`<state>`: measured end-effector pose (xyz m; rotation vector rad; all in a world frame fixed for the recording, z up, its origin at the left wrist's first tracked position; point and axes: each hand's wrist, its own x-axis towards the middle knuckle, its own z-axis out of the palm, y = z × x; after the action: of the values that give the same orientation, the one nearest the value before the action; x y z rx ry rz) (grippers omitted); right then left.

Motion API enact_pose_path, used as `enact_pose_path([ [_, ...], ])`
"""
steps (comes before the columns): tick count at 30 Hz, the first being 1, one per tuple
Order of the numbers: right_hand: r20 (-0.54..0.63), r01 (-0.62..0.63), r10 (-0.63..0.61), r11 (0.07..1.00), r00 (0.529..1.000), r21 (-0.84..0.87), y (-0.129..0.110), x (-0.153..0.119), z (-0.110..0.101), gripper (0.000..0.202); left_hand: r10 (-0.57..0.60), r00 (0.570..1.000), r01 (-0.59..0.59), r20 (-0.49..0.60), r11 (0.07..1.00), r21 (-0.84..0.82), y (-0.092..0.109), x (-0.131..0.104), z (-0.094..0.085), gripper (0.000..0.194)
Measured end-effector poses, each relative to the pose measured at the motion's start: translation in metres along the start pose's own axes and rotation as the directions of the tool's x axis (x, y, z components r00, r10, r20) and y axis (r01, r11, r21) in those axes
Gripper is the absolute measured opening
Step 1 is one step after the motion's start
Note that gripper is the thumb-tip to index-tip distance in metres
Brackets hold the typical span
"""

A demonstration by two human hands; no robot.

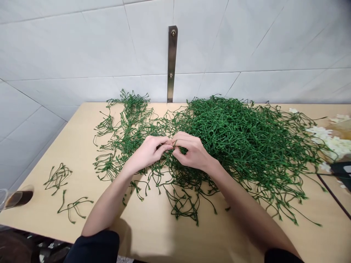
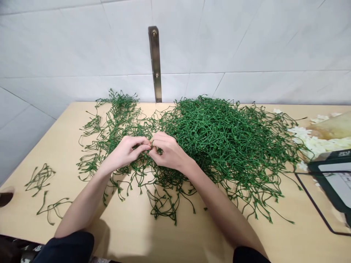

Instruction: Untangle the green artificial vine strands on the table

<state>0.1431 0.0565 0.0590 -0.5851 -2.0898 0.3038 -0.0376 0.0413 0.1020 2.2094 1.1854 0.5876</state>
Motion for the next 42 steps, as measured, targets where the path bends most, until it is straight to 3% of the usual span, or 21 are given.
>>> enact_pose_path([
  [7,0.04,0.005,-0.01,0.994,0.999,0.108,0.01,-0.001,-0.006,0.03,0.006,1.0,-0.006,-0.031,1.0,0.007,-0.004,0.001,-0.003,0.025],
  [15,-0.019,-0.215,0.22,0.967,0.975,0.139,0.004,0.006,-0.016,0.016,-0.058,0.985,0.067,-0.161,0.996,0.053,-0.005,0.001,-0.01,0.02],
  [23,0.184,-0.453,0.414,0.815,0.891,0.361,-0.001,0.008,-0.016,0.005,-0.017,0.997,0.013,-0.075,0.998,-0.057,-0.001,-0.001,-0.019,0.02],
  [25,0.194,-0.465,0.424,0.775,0.885,0.428,0.001,0.007,-0.016,0.008,-0.011,0.998,0.007,-0.056,0.998,-0.059,-0.001,-0.002,-0.019,0.018],
  [29,0.176,-0.423,0.385,0.8,0.906,0.426,0.003,0.006,-0.016,0.017,-0.01,0.998,0.004,-0.065,0.996,-0.085,-0.003,-0.004,-0.016,0.014],
  [38,0.28,-0.564,0.491,0.68,0.825,0.469,0.006,0.005,-0.011,0.016,0.009,0.997,-0.011,-0.076,1.0,-0.024,-0.003,-0.002,-0.011,0.013],
  [42,0.339,-0.566,0.457,0.723,0.822,0.397,0.002,0.006,-0.013,0.009,0.058,0.995,-0.059,-0.082,0.998,-0.009,-0.003,-0.001,-0.009,0.013],
])
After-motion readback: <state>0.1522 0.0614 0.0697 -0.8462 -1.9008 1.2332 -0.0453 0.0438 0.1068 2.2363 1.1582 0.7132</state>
